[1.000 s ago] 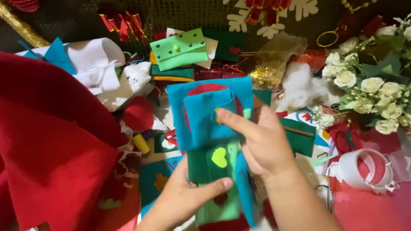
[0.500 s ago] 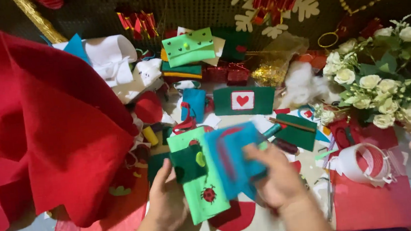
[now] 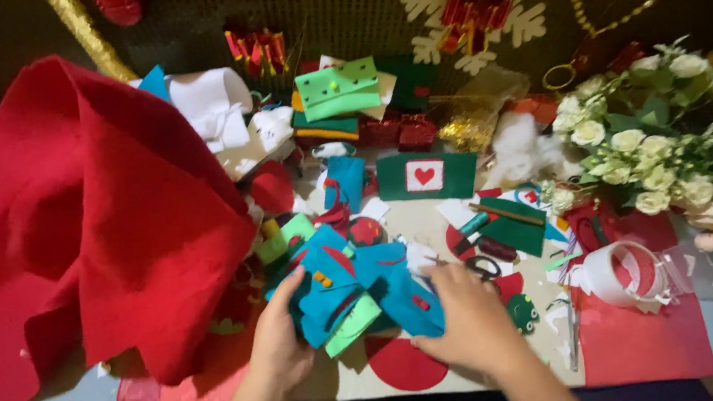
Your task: Cutting a curved piece of red felt with scissors and then attempting to thread a needle for sewing.
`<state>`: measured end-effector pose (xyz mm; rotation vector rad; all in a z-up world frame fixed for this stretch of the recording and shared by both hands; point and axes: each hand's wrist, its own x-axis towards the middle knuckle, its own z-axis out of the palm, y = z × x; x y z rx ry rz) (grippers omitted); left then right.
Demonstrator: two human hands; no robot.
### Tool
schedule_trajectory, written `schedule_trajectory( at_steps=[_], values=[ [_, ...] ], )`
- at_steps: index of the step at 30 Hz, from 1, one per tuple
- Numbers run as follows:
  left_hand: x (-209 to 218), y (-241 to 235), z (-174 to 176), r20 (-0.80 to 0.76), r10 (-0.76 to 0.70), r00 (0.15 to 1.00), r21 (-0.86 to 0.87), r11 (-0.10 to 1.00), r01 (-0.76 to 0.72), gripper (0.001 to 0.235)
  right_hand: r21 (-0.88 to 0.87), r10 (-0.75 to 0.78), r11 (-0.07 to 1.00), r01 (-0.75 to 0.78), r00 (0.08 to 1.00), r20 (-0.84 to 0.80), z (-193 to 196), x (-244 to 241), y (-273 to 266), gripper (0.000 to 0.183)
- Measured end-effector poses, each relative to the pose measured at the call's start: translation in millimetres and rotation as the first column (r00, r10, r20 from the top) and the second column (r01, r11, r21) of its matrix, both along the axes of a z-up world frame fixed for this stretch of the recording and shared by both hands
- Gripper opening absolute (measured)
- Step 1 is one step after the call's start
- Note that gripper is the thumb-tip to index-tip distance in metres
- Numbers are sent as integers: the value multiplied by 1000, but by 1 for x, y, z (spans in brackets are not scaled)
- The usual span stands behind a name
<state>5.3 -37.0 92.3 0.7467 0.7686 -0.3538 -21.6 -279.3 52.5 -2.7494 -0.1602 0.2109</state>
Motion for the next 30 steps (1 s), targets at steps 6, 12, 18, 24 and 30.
schedule_trajectory(
  at_steps=[6,12,18,24,30],
  values=[
    [0,0,3,-33,26,999,15,1000,-26,62,270,-369,898,348,929,30,41,-3,16,51],
    [-13,-13,-57,518,-21,855,-422,863,277,66,434,-49,898,-76,962,269,45,-2,54,72],
    [-3,-19,-13,40,-66,997,182,982,58,45,428,136,898,-102,990,-48,48,30,51,62],
    [0,-22,1,-54,-38,998,53,998,40,54,-18,-140,988,152,945,297,1,154,-25,63],
    [6,-19,-5,-45,29,999,-84,996,-33,69,-109,-100,978,176,863,495,-13,171,-37,40]
  ],
)
